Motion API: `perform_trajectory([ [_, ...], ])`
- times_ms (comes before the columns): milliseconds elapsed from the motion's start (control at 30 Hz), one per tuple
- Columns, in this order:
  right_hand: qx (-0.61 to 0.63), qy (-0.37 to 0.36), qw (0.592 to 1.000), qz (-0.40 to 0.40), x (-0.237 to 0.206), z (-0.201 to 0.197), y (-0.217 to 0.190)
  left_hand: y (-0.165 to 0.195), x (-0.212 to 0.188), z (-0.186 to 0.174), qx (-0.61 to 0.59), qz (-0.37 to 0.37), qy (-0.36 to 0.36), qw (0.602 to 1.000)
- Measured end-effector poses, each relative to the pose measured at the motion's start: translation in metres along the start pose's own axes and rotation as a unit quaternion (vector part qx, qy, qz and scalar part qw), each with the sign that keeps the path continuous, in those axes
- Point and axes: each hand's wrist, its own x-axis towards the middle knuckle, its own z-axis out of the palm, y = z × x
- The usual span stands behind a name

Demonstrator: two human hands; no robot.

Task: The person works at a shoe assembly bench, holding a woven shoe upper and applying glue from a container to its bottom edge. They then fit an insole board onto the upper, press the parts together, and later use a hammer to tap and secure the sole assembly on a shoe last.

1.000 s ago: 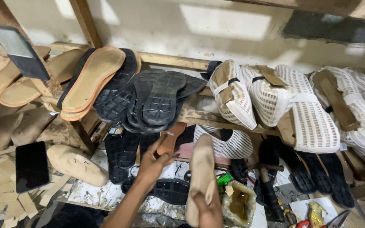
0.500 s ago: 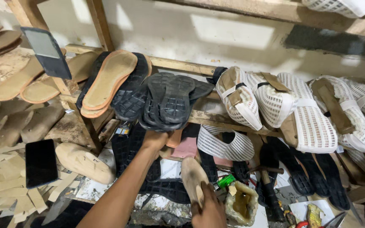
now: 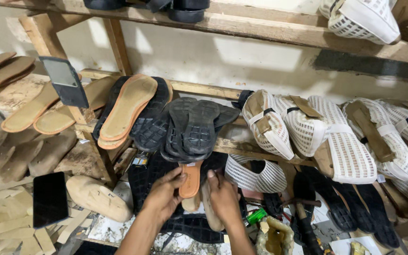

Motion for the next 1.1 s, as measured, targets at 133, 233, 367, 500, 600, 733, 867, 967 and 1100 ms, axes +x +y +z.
perform_trajectory([
  [133, 0.149, -0.003, 0.989, 0.02, 0.02, 0.017, 0.008, -0.01, -0.014, -0.004, 0.002, -0.039, 0.0, 0.999],
  [233, 0.284, 0.037, 0.958, -0.007, 0.021, 0.024, 0.018, -0.012, -0.009, -0.004, 0.037, -0.105, -0.016, 0.994],
  [367, 0.258, 0.063, 0.964, 0.006, 0.015, 0.028, 0.026, -0.018, 0.012, 0.001, 0.131, -0.079, 0.04, 0.987],
  [500, 0.373, 0.035, 0.927, 0.027, 0.028, 0.026, 0.025, -0.029, 0.013, 0.001, -0.009, 0.041, -0.044, 0.998],
  [600, 0.223, 0.078, 0.971, 0.035, 0.045, 0.02, 0.03, -0.029, -0.009, -0.003, -0.099, 0.078, -0.028, 0.992],
  [733, 0.283, -0.007, 0.941, 0.184, 0.051, 0.018, 0.046, -0.015, -0.039, -0.006, -0.005, 0.015, 0.071, 0.997],
  [867, 0.283, 0.07, 0.954, 0.066, 0.047, 0.024, 0.053, -0.012, -0.056, -0.012, -0.14, 0.068, 0.061, 0.986],
  [967, 0.214, 0.123, 0.966, 0.072, 0.05, 0.021, 0.048, -0.017, -0.06, -0.024, -0.137, 0.064, 0.114, 0.982],
  [1100, 0.215, 0.141, 0.965, 0.046, 0.052, -0.006, 0.045, -0.02, -0.06, -0.04, -0.046, 0.061, 0.132, 0.988],
])
